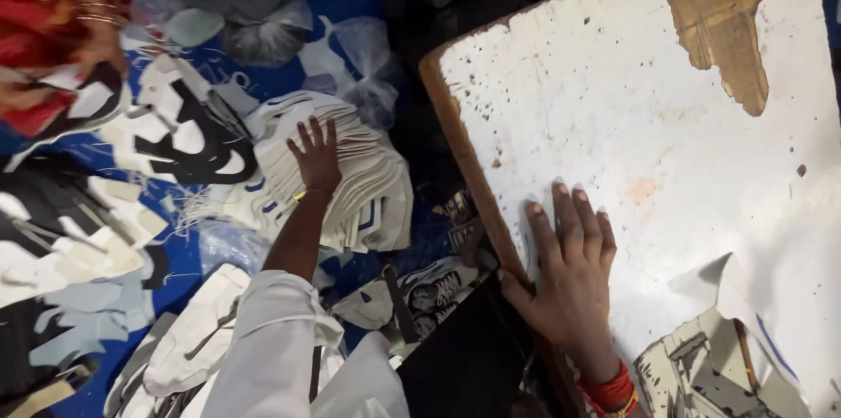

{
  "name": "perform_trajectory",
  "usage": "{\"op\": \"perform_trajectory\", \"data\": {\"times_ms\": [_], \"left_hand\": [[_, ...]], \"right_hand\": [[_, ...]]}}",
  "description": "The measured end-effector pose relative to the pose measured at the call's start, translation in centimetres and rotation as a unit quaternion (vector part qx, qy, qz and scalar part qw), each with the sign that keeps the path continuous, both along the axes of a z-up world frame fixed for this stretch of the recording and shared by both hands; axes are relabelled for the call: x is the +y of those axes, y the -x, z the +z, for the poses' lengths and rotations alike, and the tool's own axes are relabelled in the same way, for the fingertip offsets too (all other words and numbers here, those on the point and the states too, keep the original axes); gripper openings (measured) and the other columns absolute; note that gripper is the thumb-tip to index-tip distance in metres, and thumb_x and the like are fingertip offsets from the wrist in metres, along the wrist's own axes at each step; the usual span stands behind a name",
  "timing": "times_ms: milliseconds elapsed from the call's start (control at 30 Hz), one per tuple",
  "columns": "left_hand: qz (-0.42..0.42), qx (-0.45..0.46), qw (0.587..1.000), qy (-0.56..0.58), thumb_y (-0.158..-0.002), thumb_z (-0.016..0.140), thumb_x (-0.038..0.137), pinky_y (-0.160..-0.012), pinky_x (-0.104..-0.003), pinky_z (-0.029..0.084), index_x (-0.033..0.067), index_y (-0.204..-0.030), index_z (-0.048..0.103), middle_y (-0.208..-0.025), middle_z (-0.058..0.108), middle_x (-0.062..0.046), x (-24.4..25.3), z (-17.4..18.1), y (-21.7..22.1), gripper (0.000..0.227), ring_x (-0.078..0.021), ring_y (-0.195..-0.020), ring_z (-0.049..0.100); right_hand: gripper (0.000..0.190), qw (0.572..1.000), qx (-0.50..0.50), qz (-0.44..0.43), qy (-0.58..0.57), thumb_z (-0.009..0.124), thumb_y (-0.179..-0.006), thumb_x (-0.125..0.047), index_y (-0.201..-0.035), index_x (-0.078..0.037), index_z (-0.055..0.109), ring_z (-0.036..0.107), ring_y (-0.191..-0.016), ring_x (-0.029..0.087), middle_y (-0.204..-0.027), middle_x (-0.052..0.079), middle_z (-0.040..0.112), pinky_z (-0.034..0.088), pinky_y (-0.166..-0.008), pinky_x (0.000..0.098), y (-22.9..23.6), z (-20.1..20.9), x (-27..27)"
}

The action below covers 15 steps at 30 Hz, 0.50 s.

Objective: The person uses a sewing machine to stitch white shoe parts with blue markings. They guide the material under the needle, cut the thread with scissors, and stack the finished pieces on the table.

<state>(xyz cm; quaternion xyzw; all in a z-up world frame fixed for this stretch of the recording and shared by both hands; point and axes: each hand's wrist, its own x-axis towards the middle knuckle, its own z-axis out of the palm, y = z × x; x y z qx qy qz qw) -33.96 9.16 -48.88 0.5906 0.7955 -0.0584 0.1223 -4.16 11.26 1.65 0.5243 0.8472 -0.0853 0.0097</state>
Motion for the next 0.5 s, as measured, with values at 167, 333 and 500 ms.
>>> {"op": "perform_trajectory", "data": {"times_ms": [167, 333, 500], "left_hand": [[-0.009, 0.047, 0.998, -0.045, -0.093, 0.06, 0.015, -0.115, -0.074, 0.018, 0.0201, -0.166, 0.028, -0.171, 0.025, -0.018, 1.5, -6.2, -0.8, 0.08, -0.0473, -0.154, 0.019], [-0.018, 0.085, 0.996, -0.018, -0.096, 0.057, 0.017, -0.117, -0.071, 0.015, 0.0182, -0.168, 0.031, -0.17, 0.028, -0.02, 4.5, -5.6, -0.8, 0.077, -0.0481, -0.154, 0.02], [-0.01, 0.06, 0.998, -0.011, -0.1, 0.054, 0.019, -0.117, -0.073, 0.014, 0.0169, -0.169, 0.031, -0.169, 0.03, -0.02, 8.5, -8.7, 0.9, 0.073, -0.0489, -0.153, 0.022]], "right_hand": [[0.085, 0.999, -0.006, 0.016, 0.031, 0.069, -0.074, -0.052, -0.146, -0.01, 0.049, 0.024, -0.151, 0.044, -0.161, 0.023, 0.032, 0.016, -0.12, 0.0629, 0.3, -0.7, 1.8], [0.083, 0.999, 0.003, 0.024, 0.03, 0.066, -0.081, -0.054, -0.148, -0.012, 0.044, 0.024, -0.151, 0.045, -0.16, 0.024, 0.032, 0.016, -0.121, 0.0645, 0.0, -1.3, 1.6], [0.083, 1.0, -0.004, 0.014, 0.026, 0.065, -0.082, -0.055, -0.15, -0.015, 0.04, 0.026, -0.151, 0.045, -0.159, 0.025, 0.032, 0.017, -0.121, 0.0653, -0.3, -1.8, 1.4]]}}
